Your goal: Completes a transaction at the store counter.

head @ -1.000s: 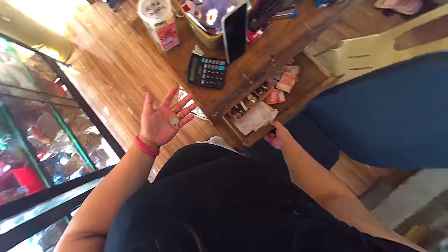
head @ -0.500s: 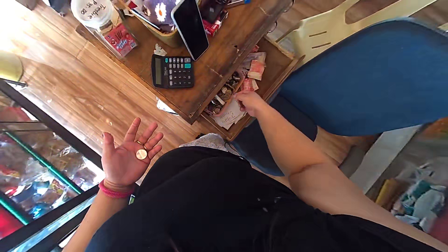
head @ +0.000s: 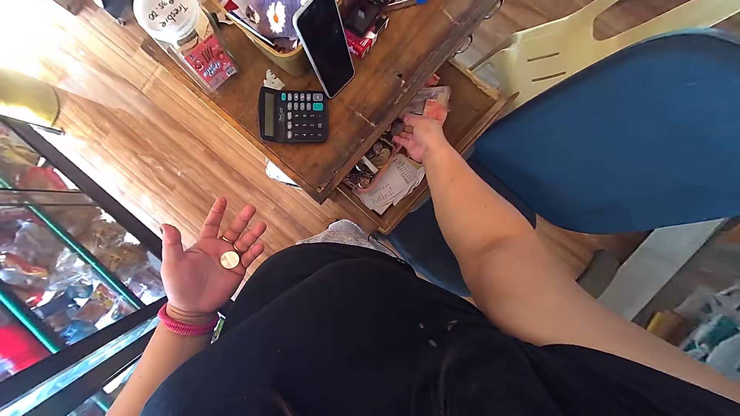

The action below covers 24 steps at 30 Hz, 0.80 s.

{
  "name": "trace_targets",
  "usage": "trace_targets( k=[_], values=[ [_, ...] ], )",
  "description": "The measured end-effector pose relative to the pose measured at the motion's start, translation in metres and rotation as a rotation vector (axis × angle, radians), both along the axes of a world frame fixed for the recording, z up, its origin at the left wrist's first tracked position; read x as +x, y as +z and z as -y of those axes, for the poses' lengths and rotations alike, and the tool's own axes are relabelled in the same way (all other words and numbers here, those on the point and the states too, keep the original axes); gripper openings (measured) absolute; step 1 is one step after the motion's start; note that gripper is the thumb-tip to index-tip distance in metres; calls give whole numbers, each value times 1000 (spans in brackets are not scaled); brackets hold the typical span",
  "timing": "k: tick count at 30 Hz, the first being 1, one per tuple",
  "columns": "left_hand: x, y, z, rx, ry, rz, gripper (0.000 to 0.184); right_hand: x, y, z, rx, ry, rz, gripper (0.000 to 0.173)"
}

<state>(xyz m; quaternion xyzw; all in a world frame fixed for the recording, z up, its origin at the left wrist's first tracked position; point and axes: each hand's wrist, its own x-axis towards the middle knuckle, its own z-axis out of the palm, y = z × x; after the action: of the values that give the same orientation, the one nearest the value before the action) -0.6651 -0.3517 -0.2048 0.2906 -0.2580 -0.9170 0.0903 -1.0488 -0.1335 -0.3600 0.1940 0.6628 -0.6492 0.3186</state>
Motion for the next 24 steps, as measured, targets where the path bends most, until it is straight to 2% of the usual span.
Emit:
trace_targets(
  k=[2, 3, 6, 8, 9, 13, 20, 24],
  values=[
    [-1, 1, -2, 2, -6, -11, 78, -2, -7, 0, 72, 73, -59, 41],
    [-2, 1, -2, 0, -11, -13, 78, -1, -11, -1, 201, 182, -135, 40],
    [-2, 1, -2, 4, -25, -28, 76, 11, -12, -11, 654, 713, -447, 31],
    [-1, 0, -2, 4, -26, -18, 76, 25, -20, -16, 790, 998, -588, 28],
    [-1, -1, -2, 4, -30, -18, 76, 30, -27, -17, 826, 1070, -644, 28],
    [-2, -1, -4, 17, -33, -24, 75, 39, -40, -10, 907, 1165, -720, 35],
    [-5, 0, -7, 41, -40, -43, 75, 49, -26, 12, 1044, 1418, -734, 24],
    [-3, 2, -9, 33, -5, -40, 75, 52, -23, 17, 1027, 1400, -669, 29]
  ],
)
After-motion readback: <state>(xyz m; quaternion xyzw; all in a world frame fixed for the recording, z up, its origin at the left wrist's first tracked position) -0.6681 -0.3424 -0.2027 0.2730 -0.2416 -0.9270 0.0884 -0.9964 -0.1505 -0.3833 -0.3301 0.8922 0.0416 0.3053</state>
